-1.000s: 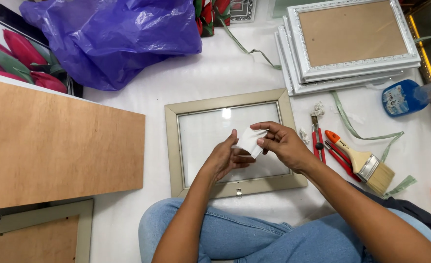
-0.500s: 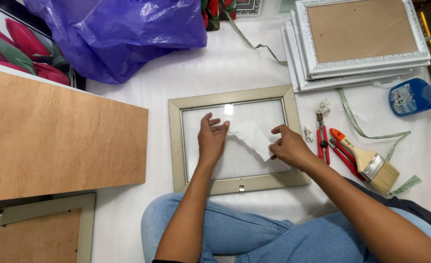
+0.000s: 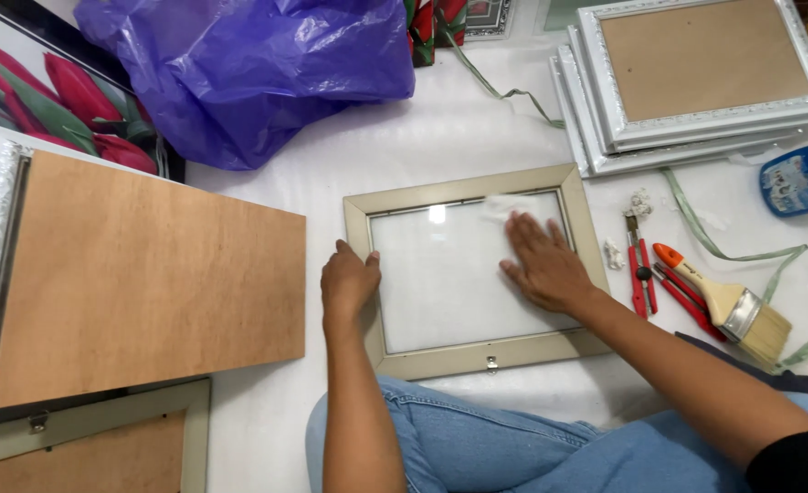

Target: Cleaning the glass of a picture frame and assembling it with artwork and a backing board.

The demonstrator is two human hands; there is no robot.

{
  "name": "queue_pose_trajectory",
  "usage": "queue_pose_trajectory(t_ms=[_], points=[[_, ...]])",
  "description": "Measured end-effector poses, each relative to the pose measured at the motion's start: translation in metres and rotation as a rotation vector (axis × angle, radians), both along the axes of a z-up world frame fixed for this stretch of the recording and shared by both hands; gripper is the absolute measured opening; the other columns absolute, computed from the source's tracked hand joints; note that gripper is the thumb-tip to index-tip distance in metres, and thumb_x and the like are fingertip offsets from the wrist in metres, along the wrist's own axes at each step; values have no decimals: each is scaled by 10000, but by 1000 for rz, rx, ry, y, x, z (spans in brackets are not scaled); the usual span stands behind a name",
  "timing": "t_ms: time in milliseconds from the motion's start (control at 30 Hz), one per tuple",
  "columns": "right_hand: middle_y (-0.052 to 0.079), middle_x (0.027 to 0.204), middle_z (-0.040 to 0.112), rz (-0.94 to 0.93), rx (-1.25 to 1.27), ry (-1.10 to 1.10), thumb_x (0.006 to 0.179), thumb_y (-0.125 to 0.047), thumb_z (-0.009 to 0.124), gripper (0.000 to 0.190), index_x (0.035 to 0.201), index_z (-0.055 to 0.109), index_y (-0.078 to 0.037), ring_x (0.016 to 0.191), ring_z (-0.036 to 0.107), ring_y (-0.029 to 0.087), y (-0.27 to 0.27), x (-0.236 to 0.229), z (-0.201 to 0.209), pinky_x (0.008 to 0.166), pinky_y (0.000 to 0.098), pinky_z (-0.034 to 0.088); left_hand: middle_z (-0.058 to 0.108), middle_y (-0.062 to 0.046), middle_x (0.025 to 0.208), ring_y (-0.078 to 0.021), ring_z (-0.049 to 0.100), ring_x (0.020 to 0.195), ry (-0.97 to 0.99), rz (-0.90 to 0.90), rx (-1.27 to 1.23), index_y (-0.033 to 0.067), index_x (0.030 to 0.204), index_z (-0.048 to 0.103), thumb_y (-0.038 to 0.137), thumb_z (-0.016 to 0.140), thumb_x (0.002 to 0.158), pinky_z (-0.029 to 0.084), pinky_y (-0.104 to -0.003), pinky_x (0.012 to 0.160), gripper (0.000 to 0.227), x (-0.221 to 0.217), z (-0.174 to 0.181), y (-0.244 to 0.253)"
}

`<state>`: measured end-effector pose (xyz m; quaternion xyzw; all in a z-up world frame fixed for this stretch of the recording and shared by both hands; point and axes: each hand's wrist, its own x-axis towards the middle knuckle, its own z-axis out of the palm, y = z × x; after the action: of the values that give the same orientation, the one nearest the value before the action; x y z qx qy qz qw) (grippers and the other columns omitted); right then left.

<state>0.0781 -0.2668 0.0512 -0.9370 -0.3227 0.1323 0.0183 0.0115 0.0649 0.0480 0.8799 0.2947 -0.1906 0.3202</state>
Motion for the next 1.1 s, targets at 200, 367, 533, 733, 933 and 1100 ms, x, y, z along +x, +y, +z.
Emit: queue_pose_trajectory(t_ms=[200, 367, 533, 733, 933, 1100], points=[[353, 1610, 278, -360, 255, 137, 1033, -403, 447, 771, 1576, 235, 103, 1536, 217, 457, 141, -49, -12, 1263, 561, 58, 586, -344, 1303, -490, 596, 1210, 2, 45, 0, -138, 1512, 377, 172, 471, 995, 527, -556, 976, 609, 9, 15, -16], [172, 1694, 214, -4, 206, 155, 1048, -377, 273, 651, 1618, 260, -61, 1569, 166, 347, 179, -62, -29, 1263, 563, 52, 539, -293, 1346, -486, 544, 1235, 65, -3, 22, -76, 1537, 371, 166, 486, 961, 500, -567, 1010, 636, 8, 32, -16], [166, 1685, 262, -262, 76, 131, 1061, -479, 288, 699, 1614, 277, -51, 1573, 204, 302, 88, -30, -14, 1247, 610, 21, 496, -261, 1378, -456, 511, 1247, 97, 38, -14, -37, 1563, 358, 133, 445, 943, 491, -575, 1016, 649, 6, 24, -11], [266, 1695, 163, -636, 145, 41, 1089, -603, 127, 842, 1629, 200, 40, 1586, 114, 369, 40, -12, -52, 1238, 618, -56, 570, -298, 1320, -467, 585, 1187, 24, 91, -79, -66, 1527, 409, 122, 395, 978, 523, -572, 935, 581, 4, 25, -10], [420, 1543, 348, -371, 316, 4, 1078, -345, 389, 686, 1531, 302, 163, 1491, 268, 540, 187, -74, -29, 1215, 636, 134, 610, -311, 1291, -485, 618, 1184, -9, 65, -74, -88, 1491, 448, 248, 358, 1047, 525, -602, 924, 564, 6, 36, -5], [102, 1705, 204, 105, 54, 223, 1076, -516, 186, 679, 1636, 220, -134, 1580, 139, 278, 148, -81, -6, 1253, 573, 69, 536, -296, 1411, -488, 542, 1292, 51, 98, -105, -62, 1524, 414, 415, 241, 1064, 444, -647, 1026, 685, 7, 41, -8]])
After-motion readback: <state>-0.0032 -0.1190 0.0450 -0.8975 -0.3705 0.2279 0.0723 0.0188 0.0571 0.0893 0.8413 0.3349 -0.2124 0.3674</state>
